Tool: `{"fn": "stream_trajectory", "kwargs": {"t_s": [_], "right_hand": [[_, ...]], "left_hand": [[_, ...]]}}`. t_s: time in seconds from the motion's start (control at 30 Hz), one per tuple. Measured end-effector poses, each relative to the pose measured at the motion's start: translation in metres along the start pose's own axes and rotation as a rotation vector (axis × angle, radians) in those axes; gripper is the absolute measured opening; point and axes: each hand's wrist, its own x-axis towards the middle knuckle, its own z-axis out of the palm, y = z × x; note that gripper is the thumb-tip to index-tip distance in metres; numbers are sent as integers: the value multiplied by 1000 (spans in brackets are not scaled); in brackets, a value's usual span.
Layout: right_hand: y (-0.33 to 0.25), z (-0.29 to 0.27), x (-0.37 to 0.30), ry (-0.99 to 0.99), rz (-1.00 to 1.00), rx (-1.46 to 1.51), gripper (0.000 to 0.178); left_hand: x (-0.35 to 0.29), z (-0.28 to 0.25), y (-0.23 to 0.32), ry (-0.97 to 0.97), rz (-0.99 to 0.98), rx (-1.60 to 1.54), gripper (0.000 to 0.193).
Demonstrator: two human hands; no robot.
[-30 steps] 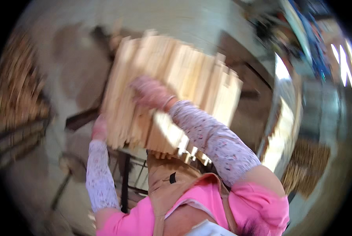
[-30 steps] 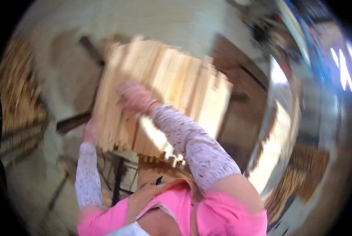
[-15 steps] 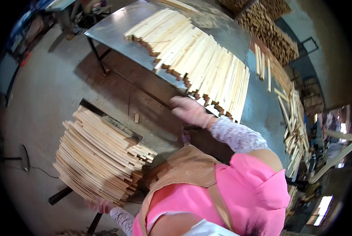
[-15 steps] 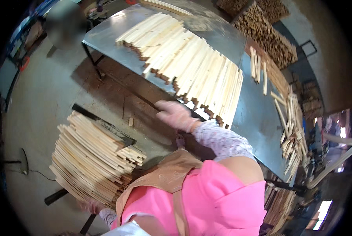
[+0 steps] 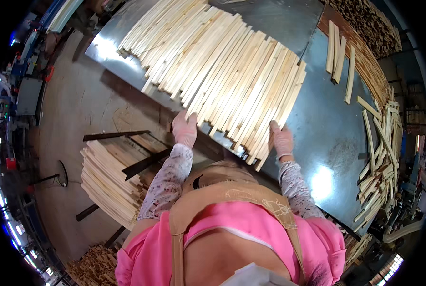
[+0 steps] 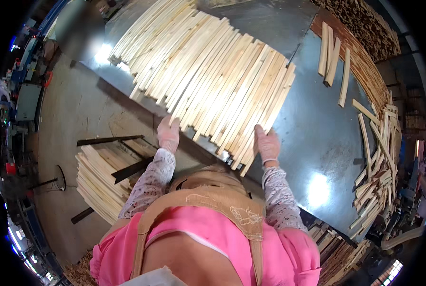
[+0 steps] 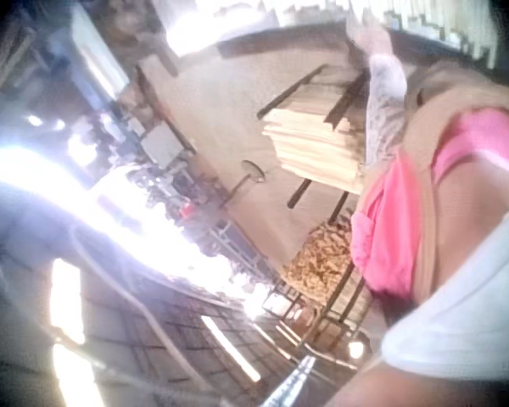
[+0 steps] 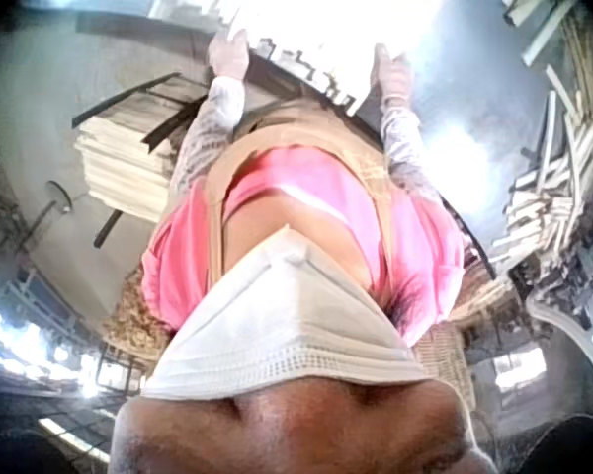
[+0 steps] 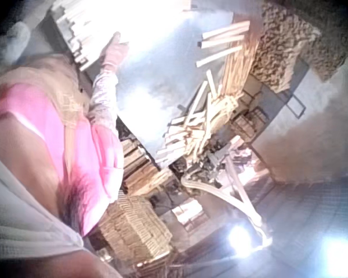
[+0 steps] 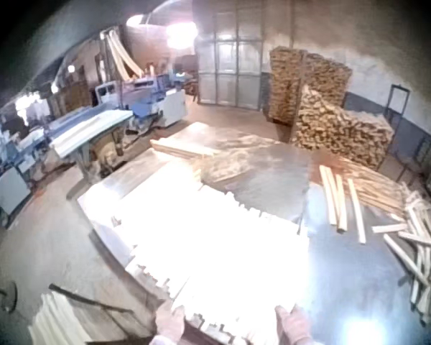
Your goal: The person picks up thin wooden slats from a large pile on a metal table and arranges them into a neat, aligned stack. The person repeatedly grabs handfuls of slats, aligns them, and places them onto the growing stack, occasionally adjusting the position of the slats to ensure they are straight.
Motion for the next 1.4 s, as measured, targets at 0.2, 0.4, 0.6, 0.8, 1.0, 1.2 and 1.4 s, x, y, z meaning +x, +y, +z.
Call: {"fn": "stream_trajectory", "kwargs": {"t_s": [0.2,0.4,0.6,0.8,1.0,1.2,1.4], "right_hand": [[10,-29,15,-167,132,305,65],[-21,-44,32,-91,-49,-97,82],[-9,-16,47,-67,114,251,112],[-2,-9,69,-48,29,554,113],[-17,-56,65,-96,-49,346,96],[-34,-36,15,5,36,511,95],[-132,5,19,47,32,934,90]], "left_hand": [[1,-19,22,-151,-11,-17,60],[68,5,126,-558,-24,711,94],[101,76,144,-317,-72,319,105],[130,77,159,-450,-197,225,107],[132,80,123,-641,-158,185,120],[156,49,149,-840,-64,217,120],[243,-7,169,-799,53,149,120]]}}
